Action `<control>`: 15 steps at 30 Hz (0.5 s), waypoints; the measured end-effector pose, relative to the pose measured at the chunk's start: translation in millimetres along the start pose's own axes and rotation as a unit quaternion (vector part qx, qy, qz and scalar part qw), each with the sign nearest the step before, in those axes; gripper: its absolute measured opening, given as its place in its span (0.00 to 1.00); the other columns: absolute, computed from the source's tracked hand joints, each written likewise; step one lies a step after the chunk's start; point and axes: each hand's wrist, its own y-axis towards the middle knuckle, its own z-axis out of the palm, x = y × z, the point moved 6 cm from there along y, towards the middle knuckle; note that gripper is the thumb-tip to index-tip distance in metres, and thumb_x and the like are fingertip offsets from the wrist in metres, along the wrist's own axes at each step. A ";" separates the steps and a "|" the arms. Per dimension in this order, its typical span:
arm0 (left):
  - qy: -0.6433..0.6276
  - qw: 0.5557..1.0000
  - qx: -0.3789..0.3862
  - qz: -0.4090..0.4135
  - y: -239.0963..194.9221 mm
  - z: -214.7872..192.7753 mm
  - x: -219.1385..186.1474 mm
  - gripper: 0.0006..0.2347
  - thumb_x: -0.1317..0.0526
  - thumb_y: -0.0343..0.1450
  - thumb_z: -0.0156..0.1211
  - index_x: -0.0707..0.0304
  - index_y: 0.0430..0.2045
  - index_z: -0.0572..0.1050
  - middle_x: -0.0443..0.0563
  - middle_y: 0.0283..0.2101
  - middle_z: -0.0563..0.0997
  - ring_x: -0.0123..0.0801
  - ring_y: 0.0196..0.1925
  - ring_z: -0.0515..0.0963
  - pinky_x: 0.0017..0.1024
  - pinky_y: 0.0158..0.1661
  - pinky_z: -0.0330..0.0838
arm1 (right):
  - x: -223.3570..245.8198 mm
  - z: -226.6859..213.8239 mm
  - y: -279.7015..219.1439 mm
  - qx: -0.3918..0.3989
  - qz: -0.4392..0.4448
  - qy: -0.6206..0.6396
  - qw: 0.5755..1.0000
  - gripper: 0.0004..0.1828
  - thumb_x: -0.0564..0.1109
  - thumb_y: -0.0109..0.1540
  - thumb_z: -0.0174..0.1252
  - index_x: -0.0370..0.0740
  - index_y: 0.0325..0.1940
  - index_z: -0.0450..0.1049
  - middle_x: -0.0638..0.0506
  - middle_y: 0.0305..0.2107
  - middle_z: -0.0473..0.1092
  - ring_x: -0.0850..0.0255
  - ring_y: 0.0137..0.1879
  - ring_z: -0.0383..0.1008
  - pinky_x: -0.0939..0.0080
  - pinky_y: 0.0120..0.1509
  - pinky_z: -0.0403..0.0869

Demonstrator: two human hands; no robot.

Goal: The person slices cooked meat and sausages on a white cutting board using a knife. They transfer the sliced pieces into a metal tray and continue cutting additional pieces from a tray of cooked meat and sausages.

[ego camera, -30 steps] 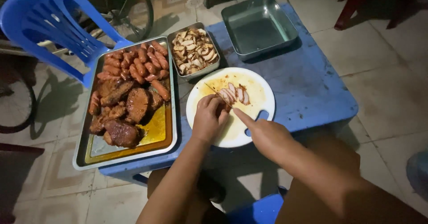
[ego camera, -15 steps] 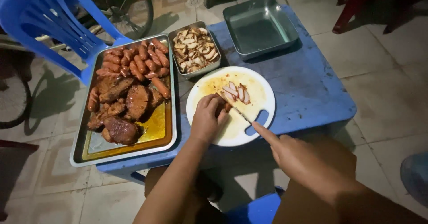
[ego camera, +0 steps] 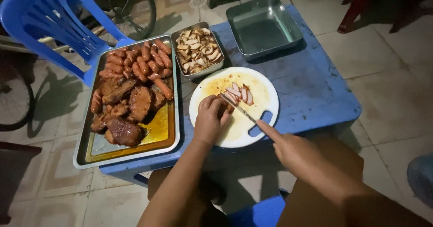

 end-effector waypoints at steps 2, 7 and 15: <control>0.013 0.999 -0.012 0.028 0.9 -1.1 -0.1 0.11 0.56 0.67 0.61 0.55 0.40 0.74 0.54 0.49 0.75 0.45 0.63 0.72 0.40 0.67 0.60 | -1.0 -7.6 -4.3 -0.017 -0.004 -0.039 0.999 0.39 0.39 0.66 0.43 0.58 0.81 0.43 0.44 0.24 0.75 0.54 0.25 0.76 0.61 0.28 0.73; -0.014 0.998 0.060 -0.034 5.2 -9.5 -14.8 0.16 0.55 0.69 0.56 0.63 0.47 0.76 0.59 0.56 0.73 0.49 0.61 0.68 0.47 0.59 0.64 | 11.2 -9.7 -8.6 0.138 0.107 -0.129 0.976 0.44 0.46 0.69 0.44 0.79 0.81 0.30 0.51 0.35 0.69 0.55 0.32 0.71 0.55 0.35 0.69; 0.009 0.999 -0.018 0.027 2.1 12.3 9.1 0.11 0.57 0.66 0.61 0.57 0.39 0.75 0.57 0.50 0.75 0.49 0.61 0.73 0.43 0.66 0.62 | 23.3 9.4 49.6 -0.012 -0.053 -0.083 0.995 0.42 0.37 0.66 0.41 0.63 0.81 0.39 0.43 0.26 0.73 0.48 0.29 0.78 0.49 0.31 0.78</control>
